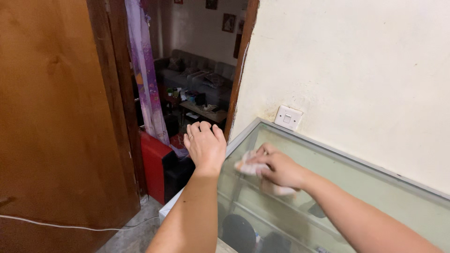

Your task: The person moves a helmet and a package of photo paper from a glass table to a nearby bed. They then spray a cleaning solution onto the glass surface and wipe it thoroughly with a cloth.

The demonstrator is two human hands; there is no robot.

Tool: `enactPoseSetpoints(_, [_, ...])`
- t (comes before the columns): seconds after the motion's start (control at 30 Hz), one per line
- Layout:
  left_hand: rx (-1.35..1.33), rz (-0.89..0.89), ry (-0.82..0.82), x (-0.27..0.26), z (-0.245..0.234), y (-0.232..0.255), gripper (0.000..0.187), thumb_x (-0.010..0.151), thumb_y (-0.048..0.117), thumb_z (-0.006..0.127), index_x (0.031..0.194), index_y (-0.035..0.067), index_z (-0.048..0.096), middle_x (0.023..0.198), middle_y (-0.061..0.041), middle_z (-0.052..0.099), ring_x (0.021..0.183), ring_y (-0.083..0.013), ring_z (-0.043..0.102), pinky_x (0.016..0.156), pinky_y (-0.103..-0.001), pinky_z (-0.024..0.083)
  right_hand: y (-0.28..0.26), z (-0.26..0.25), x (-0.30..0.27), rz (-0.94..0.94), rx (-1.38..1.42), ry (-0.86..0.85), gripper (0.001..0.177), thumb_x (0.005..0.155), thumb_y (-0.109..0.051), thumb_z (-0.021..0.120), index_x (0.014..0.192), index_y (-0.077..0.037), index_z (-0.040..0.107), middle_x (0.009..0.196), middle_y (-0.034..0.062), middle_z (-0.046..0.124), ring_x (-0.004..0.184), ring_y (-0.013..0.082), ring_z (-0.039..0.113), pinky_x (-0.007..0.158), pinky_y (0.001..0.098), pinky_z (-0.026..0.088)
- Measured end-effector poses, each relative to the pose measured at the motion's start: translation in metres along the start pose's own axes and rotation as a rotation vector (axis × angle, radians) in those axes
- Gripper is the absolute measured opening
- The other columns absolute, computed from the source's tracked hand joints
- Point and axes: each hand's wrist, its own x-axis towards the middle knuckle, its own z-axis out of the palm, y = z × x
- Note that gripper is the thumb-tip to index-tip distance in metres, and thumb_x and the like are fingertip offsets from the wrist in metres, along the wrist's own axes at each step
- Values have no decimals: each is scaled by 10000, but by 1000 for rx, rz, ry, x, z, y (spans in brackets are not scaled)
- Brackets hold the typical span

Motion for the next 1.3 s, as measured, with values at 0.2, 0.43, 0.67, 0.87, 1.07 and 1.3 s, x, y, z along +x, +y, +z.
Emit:
enactPoseSetpoints(0.2, [-14, 0, -21, 0, -2, 1, 264, 968, 281, 575, 998, 43, 686, 1152, -184, 634, 1214, -399, 543, 1093, -604, 347, 50, -44, -37, 386, -20, 10, 424, 851, -178, 657, 1249, -281, 759, 1257, 93, 638, 1160, 255, 648, 1047, 367, 528])
enactPoseSetpoints(0.43, [6, 25, -2, 2, 3, -5, 249, 959, 282, 590, 910, 56, 682, 1033, -157, 661, 1086, -352, 582, 981, -543, 426, 81, -9, 2, 678, -295, 178, 523, 993, -395, 491, 1514, -352, 505, 1434, 234, 475, 1269, 416, 549, 1141, 485, 429])
enactPoseSetpoints(0.67, [35, -4, -67, 2, 8, -14, 286, 980, 305, 567, 933, 52, 691, 1038, -179, 669, 1089, -362, 586, 974, -536, 419, -46, 28, -22, 66, 2, 12, 491, 1044, -427, 431, 1513, -288, 476, 1534, 152, 408, 1322, 330, 542, 1163, 438, 420])
enactPoseSetpoints(0.87, [26, -19, -76, 4, 9, -15, 300, 981, 314, 556, 949, 50, 694, 1045, -190, 671, 1090, -372, 590, 976, -533, 418, -64, 19, -100, -57, 190, 29, 435, 981, -272, 584, 1414, -303, 614, 1432, 70, 577, 1251, 263, 593, 925, 369, 587])
enactPoseSetpoints(1.07, [-104, 5, -51, 4, 5, -7, 261, 978, 301, 585, 960, 63, 691, 1060, -178, 671, 1073, -372, 613, 967, -515, 441, -3, 22, -26, 285, -156, 191, 517, 987, -442, 476, 1483, -297, 477, 1569, 214, 361, 1326, 439, 491, 1092, 472, 426])
enactPoseSetpoints(1.3, [-245, 140, 55, 7, -9, 17, 187, 920, 237, 618, 947, 70, 698, 1089, -144, 674, 1104, -360, 612, 962, -529, 442, -75, 80, 27, 38, -215, 146, 448, 1013, -392, 491, 1340, -105, 602, 1466, 208, 537, 1360, 393, 494, 1161, 469, 383])
